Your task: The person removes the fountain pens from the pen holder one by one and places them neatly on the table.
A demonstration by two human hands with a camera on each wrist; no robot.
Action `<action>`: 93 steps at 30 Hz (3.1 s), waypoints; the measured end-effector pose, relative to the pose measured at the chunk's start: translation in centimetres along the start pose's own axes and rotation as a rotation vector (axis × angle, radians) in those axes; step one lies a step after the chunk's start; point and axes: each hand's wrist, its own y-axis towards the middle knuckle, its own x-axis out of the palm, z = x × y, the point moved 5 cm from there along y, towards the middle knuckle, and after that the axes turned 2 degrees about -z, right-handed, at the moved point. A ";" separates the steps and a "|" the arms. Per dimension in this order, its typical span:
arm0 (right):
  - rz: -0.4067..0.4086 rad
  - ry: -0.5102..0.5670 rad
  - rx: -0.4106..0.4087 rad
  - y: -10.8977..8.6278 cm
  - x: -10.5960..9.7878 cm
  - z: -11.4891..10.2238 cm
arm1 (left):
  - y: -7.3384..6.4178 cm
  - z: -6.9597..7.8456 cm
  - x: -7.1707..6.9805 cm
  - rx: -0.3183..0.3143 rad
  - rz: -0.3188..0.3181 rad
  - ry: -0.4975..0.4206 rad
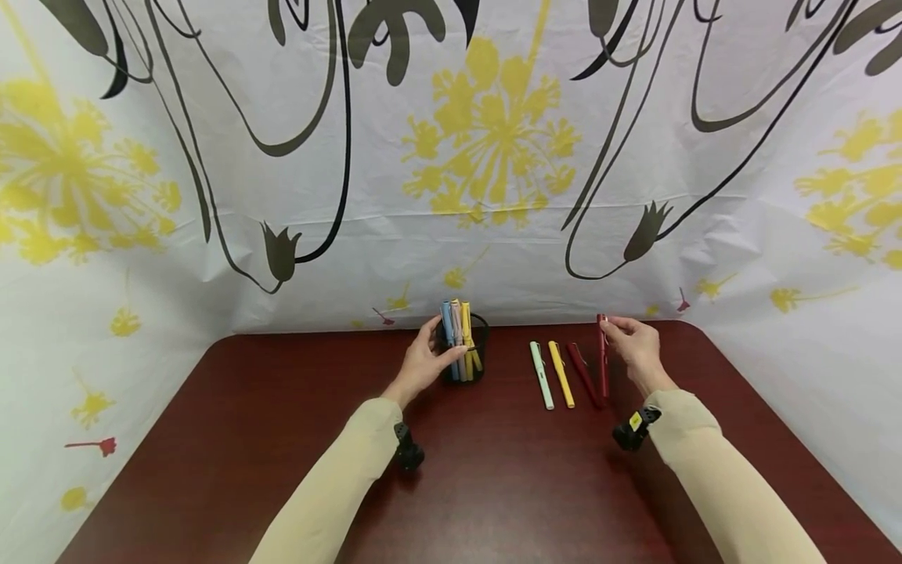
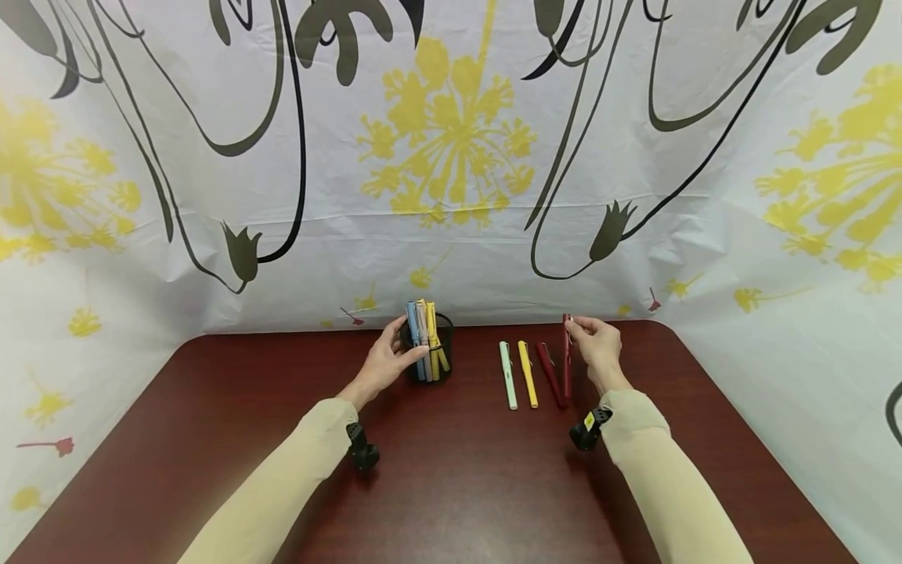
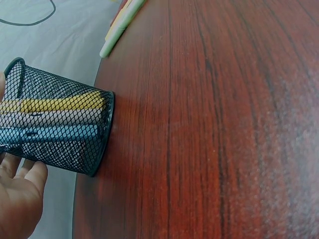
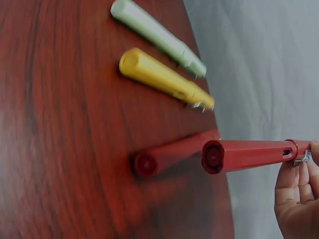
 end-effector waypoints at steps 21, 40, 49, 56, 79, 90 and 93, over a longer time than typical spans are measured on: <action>-0.026 -0.189 0.125 2.0 0.0 4.2 | 0.1 0.1 0.0 0.020 -0.009 -0.001; -0.009 -0.399 0.083 1.9 1.2 4.3 | -1.7 3.2 -0.2 0.015 -0.046 -0.016; 0.016 -0.490 0.083 1.9 1.4 4.2 | 0.1 0.1 0.1 0.014 -0.017 -0.027; 0.000 -0.492 0.070 1.9 1.5 4.4 | 0.2 -0.1 0.2 0.022 -0.003 -0.010; 0.025 -0.493 0.043 1.9 1.7 4.2 | -1.8 3.4 -0.3 0.020 -0.034 0.009; 0.029 -0.489 0.037 1.9 1.7 4.4 | -0.1 0.3 -0.1 0.014 -0.004 0.009; 0.030 -0.487 0.039 1.9 1.7 4.4 | -1.0 1.9 -0.2 0.012 -0.009 0.013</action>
